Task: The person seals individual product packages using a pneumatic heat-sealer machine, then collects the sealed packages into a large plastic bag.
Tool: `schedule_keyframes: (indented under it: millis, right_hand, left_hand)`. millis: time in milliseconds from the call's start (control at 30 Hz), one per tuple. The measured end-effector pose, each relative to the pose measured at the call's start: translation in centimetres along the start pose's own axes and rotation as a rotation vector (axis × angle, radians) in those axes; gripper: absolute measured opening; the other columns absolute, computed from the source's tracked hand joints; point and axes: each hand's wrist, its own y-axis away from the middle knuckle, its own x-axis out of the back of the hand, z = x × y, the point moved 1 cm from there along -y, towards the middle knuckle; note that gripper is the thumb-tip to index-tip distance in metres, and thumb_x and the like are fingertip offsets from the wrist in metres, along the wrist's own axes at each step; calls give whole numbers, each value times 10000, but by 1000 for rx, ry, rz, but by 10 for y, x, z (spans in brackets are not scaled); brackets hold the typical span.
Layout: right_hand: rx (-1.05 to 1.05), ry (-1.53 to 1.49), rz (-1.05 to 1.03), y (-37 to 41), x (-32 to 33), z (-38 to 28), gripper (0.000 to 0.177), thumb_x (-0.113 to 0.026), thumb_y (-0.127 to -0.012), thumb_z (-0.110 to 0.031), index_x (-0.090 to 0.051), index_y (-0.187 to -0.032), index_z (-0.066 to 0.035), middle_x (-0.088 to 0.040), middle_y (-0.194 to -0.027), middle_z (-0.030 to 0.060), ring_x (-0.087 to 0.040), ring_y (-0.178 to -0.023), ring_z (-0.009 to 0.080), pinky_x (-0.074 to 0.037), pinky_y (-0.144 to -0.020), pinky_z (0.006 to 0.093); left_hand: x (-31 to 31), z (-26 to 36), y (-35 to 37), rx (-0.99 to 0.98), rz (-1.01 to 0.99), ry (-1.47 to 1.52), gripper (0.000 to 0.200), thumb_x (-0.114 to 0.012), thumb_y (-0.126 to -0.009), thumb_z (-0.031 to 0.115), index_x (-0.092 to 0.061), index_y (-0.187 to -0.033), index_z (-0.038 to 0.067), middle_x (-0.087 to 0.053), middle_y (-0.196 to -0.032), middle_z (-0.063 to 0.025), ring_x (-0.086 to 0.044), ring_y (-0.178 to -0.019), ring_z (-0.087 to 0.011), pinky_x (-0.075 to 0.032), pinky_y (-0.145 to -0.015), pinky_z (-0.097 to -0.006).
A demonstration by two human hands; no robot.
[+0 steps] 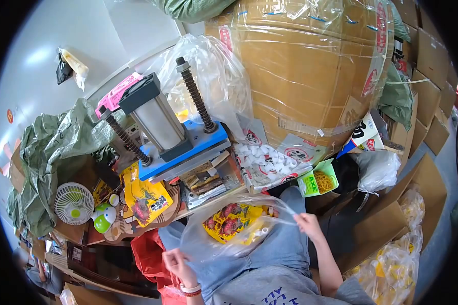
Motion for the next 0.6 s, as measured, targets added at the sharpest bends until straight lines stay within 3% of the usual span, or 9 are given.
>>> schedule_keyframes:
  millis: [100,167,233,300,367,433,467,533,600]
  right_hand:
    - [-67,-63,-137,13,-23,-43,400,-681,-923,-269,-566,-656,6,-478,-512,-4,-430,-480,60,-344,-454,276]
    - [280,186,-116,14,-30,-60,365,-701,-911,-248,-582,-661,-10,-465,-492,-6,-433,-460,53,-332,-429,280]
    - [204,258,-154,15,-34,-77,316,-717,-886,-206,-598,-656,-25,-562,-607,48,-537,-562,116,-437,-541,295]
    - [784,181,-132,15,-45,-101,247,-713,-873,-184,-621,-698,-35,-643,-803,96,-596,-755,207,-485,-761,325]
    - [955,89,-363,17,-75,-123,161,-688,-883,-180,-661,-801,-44,-655,-952,116,-589,-951,281,-440,-928,349]
    - [748,-100,-825,17,-116,-92,175,-664,-912,-178,-653,-824,-28,-666,-882,63,-611,-889,193,-467,-812,318]
    - [738,-107,-819,10,-129,-90,175,-664,-912,-178,-653,-824,-28,-666,-882,63,-611,-889,193,-467,-812,318]
    - [41,165,-1106,-11,-148,-81,190,-613,-954,-190,-666,-887,-20,-676,-893,44,-602,-914,119,-478,-799,277]
    - [-29,-267,-1118,-24,-167,-38,208,-572,-978,-197,-667,-1003,-13,-668,-928,25,-583,-889,70,-477,-751,231]
  left_hand:
    - [-32,-1,30,57,-246,62,52,-583,-935,7,-554,-894,23,-534,-682,-36,-528,-554,-101,-428,-510,-222]
    - [-42,2,38,-315,-473,-296,56,-594,-907,-4,-575,-876,38,-584,-687,-61,-569,-563,-124,-458,-522,-250]
    - [-53,12,48,-258,-714,-387,80,-621,-842,-1,-636,-894,58,-638,-734,-96,-633,-598,-196,-500,-544,-308]
    - [-66,14,57,-372,-982,-490,217,-623,-786,28,-635,-978,126,-657,-778,-92,-658,-677,-298,-527,-569,-392]
    - [-85,-10,71,-410,-1123,-503,228,-599,-757,41,-631,-972,108,-650,-774,-111,-657,-664,-300,-524,-570,-416]
    - [-101,-22,85,-523,-1327,-504,237,-590,-739,33,-628,-964,97,-641,-768,-131,-647,-645,-320,-520,-571,-429]
    - [-101,-25,83,-517,-1339,-505,237,-590,-739,33,-628,-964,97,-641,-768,-131,-647,-645,-320,-520,-571,-429]
    - [-104,-26,69,-465,-1253,-419,232,-579,-763,16,-655,-973,76,-639,-742,-164,-646,-640,-336,-520,-555,-417]
    - [-114,-21,47,-334,-938,-287,141,-584,-866,16,-685,-964,26,-674,-737,-158,-680,-626,-256,-535,-557,-340]
